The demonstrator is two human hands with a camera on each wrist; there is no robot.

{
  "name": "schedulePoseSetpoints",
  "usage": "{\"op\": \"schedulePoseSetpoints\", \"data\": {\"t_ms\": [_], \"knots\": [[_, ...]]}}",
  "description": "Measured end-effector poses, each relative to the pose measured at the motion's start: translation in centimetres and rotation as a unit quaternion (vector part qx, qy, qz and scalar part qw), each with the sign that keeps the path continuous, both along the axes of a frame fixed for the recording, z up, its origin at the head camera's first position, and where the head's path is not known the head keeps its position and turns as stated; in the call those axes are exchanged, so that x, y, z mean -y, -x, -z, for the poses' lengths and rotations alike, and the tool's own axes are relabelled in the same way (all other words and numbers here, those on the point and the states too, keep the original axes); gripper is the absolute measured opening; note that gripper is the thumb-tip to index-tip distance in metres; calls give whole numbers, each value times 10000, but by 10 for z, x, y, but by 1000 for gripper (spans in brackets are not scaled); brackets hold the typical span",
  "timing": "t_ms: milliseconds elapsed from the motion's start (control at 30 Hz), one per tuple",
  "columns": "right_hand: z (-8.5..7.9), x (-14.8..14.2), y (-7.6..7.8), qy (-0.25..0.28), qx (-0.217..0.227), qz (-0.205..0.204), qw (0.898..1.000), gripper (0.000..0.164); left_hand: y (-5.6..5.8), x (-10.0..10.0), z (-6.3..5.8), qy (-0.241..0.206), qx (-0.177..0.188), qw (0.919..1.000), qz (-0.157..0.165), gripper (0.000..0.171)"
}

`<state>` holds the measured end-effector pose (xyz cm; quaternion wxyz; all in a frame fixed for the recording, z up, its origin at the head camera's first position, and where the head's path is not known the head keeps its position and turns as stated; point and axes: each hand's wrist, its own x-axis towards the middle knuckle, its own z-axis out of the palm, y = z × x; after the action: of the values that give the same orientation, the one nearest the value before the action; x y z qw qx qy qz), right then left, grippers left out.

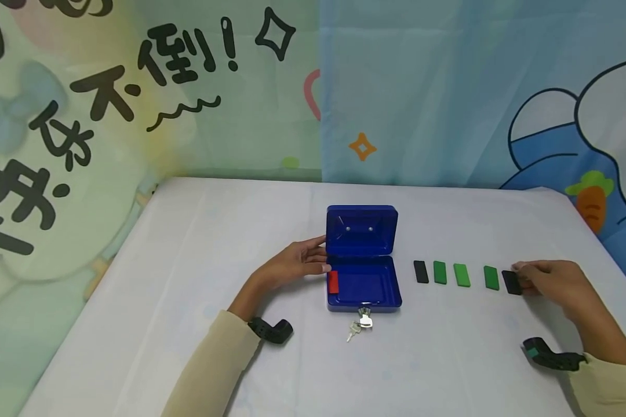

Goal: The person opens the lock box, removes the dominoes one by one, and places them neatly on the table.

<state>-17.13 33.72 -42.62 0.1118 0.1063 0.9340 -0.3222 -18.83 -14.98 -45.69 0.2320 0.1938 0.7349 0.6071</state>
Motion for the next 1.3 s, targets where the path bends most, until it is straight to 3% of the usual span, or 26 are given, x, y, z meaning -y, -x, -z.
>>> {"op": "schedulePoseSetpoints", "data": {"t_ms": [467,833,1133,1300], "knots": [[-12,8,-2,374,-232,-172,9989,67,1,-1,0,-63,17,10000,64,74],[-18,24,-2,1169,-714,-1264,9825,55,1,-1,1,44,5,10000,-20,75],[-19,39,-1,1465,-588,-1062,9817,55,1,-1,1,-26,-11,10000,51,74],[-19,48,0,1840,-463,-1150,9751,57,1,-1,0,55,-55,10000,28,74]]}}
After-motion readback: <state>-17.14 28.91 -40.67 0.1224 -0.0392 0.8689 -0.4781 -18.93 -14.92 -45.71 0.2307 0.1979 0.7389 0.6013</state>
